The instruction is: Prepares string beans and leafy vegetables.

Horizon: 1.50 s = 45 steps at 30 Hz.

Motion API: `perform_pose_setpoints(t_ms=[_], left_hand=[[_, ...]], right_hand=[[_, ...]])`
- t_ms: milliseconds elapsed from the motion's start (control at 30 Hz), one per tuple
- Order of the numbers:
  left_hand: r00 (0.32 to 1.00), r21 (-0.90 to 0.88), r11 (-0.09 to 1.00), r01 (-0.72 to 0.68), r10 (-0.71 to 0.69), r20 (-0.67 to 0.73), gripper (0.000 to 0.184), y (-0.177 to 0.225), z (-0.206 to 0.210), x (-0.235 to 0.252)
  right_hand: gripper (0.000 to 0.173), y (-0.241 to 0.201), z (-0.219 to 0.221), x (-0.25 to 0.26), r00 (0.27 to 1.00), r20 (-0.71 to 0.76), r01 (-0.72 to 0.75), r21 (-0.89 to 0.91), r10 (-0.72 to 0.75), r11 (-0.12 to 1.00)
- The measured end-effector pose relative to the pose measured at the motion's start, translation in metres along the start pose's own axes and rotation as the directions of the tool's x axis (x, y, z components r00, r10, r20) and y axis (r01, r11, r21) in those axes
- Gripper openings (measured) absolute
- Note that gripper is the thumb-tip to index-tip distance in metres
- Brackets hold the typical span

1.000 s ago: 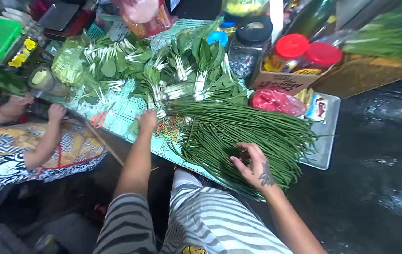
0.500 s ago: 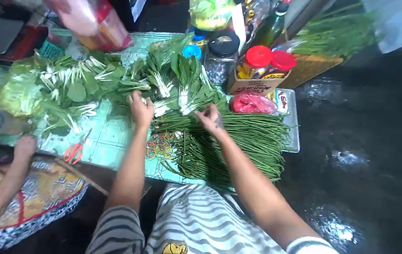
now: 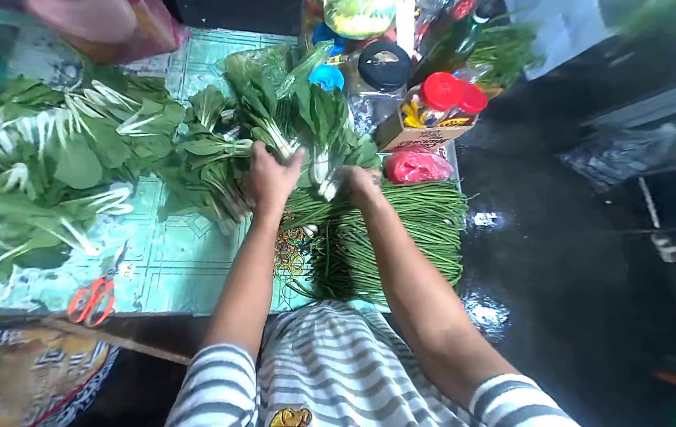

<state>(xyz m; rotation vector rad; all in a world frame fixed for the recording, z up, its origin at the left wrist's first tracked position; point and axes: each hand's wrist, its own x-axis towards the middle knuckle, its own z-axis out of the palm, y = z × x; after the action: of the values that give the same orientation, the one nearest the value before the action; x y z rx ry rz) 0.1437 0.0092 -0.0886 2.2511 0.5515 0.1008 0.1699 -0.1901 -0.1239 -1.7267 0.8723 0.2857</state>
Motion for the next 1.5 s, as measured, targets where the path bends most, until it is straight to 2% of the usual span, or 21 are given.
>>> perform_pose_setpoints(t_ms=[100,167,200,267,300,367,467,567,633,667,700,800,867,900,967,1033,1067,1167,1267,1367,1500], left_hand=[[0.985,-0.023,0.99,0.142,-0.139,0.099,0.086,0.009,0.005,0.026],[0.961,-0.318,0.92,0.23,-0.163,0.222,0.071,-0.002,0.001,0.035],[0.936,-0.522,0.796,0.307,-0.153,0.316,0.063,-0.007,-0.007,0.036],[0.881,-0.724,0.524,0.448,-0.123,0.456,0.053,-0.022,-0.032,0.034],[0.867,-0.758,0.444,0.477,-0.096,0.489,0.049,-0.031,-0.044,0.033],[0.873,-0.792,0.403,0.459,-0.041,0.486,0.047,-0.049,-0.065,0.037],[0.948,-0.822,0.49,0.289,-0.024,0.319,0.052,-0.074,-0.083,0.044],[0.999,-0.714,0.699,0.032,0.0,0.044,0.056,-0.095,-0.084,0.059],[0.998,-0.54,0.841,-0.019,-0.016,-0.061,0.054,-0.106,-0.076,0.071],[0.994,-0.458,0.889,-0.019,-0.033,-0.106,0.051,-0.11,-0.07,0.076],[0.991,-0.397,0.918,-0.006,-0.048,-0.126,0.05,-0.112,-0.066,0.081],[0.997,-0.283,0.958,0.043,-0.06,-0.052,0.053,-0.109,-0.063,0.085],[1.0,-0.224,0.974,0.023,-0.027,-0.015,0.056,-0.109,-0.067,0.077],[1.0,-0.217,0.976,0.001,-0.007,-0.025,0.058,-0.11,-0.069,0.071],[0.998,-0.223,0.974,-0.041,0.029,-0.057,0.062,-0.113,-0.073,0.05],[0.995,-0.229,0.97,-0.075,0.059,-0.075,0.06,-0.12,-0.073,0.016],[0.995,-0.218,0.972,-0.089,0.079,-0.054,0.057,-0.125,-0.071,-0.004],[0.981,-0.124,0.989,-0.081,0.101,0.166,0.041,-0.146,-0.052,-0.069],[0.898,0.043,0.989,-0.143,0.112,0.426,0.027,-0.171,-0.021,-0.13],[0.853,0.167,0.963,-0.21,0.097,0.513,0.021,-0.18,0.004,-0.176],[0.878,0.259,0.936,-0.24,0.095,0.469,0.031,-0.166,0.03,-0.209]], right_hand=[[0.07,0.006,-0.001,-0.013,0.998,-0.061,0.006,0.121,0.001,0.993],[0.068,0.005,0.004,-0.015,0.993,-0.101,0.073,0.082,-0.065,0.994],[0.078,0.004,0.006,-0.014,0.988,-0.109,0.114,0.042,-0.109,0.993],[0.097,0.002,0.013,-0.016,0.972,-0.152,0.166,-0.081,-0.177,0.983],[0.104,-0.002,0.015,-0.022,0.972,-0.149,0.157,-0.152,-0.18,0.976],[0.112,-0.01,0.02,-0.031,0.982,-0.118,0.122,-0.192,-0.147,0.974],[0.099,0.0,0.024,-0.043,0.953,-0.248,0.204,0.093,-0.176,0.975],[0.085,-0.006,0.031,-0.063,0.802,-0.395,0.55,0.197,-0.448,0.812],[0.085,-0.022,0.045,-0.072,0.65,-0.33,0.754,0.168,-0.684,0.635],[0.085,-0.036,0.056,-0.076,0.599,-0.262,0.8,0.153,-0.757,0.58],[0.085,-0.051,0.068,-0.079,0.595,-0.171,0.804,0.149,-0.786,0.576],[0.083,-0.09,0.107,-0.079,0.71,0.118,0.684,0.12,-0.694,0.72],[0.08,-0.098,0.117,-0.076,0.75,0.247,0.635,-0.009,-0.613,0.773],[0.073,-0.098,0.114,-0.075,0.732,0.282,0.656,-0.049,-0.62,0.753],[0.053,-0.084,0.09,-0.074,0.617,0.322,0.774,-0.083,-0.719,0.627],[0.035,-0.054,0.047,-0.076,0.484,0.349,0.869,-0.08,-0.803,0.489],[0.028,-0.033,0.023,-0.08,0.46,0.35,0.882,-0.075,-0.816,0.465],[0.022,0.05,-0.047,-0.095,0.547,0.409,0.837,-0.266,-0.731,0.478],[0.022,0.14,-0.096,-0.096,0.647,0.622,0.761,-0.49,-0.44,0.426],[0.027,0.197,-0.115,-0.087,0.647,0.731,0.745,-0.544,-0.218,0.386],[0.023,0.207,-0.121,-0.079,0.572,0.73,0.812,-0.441,-0.375,0.382]])
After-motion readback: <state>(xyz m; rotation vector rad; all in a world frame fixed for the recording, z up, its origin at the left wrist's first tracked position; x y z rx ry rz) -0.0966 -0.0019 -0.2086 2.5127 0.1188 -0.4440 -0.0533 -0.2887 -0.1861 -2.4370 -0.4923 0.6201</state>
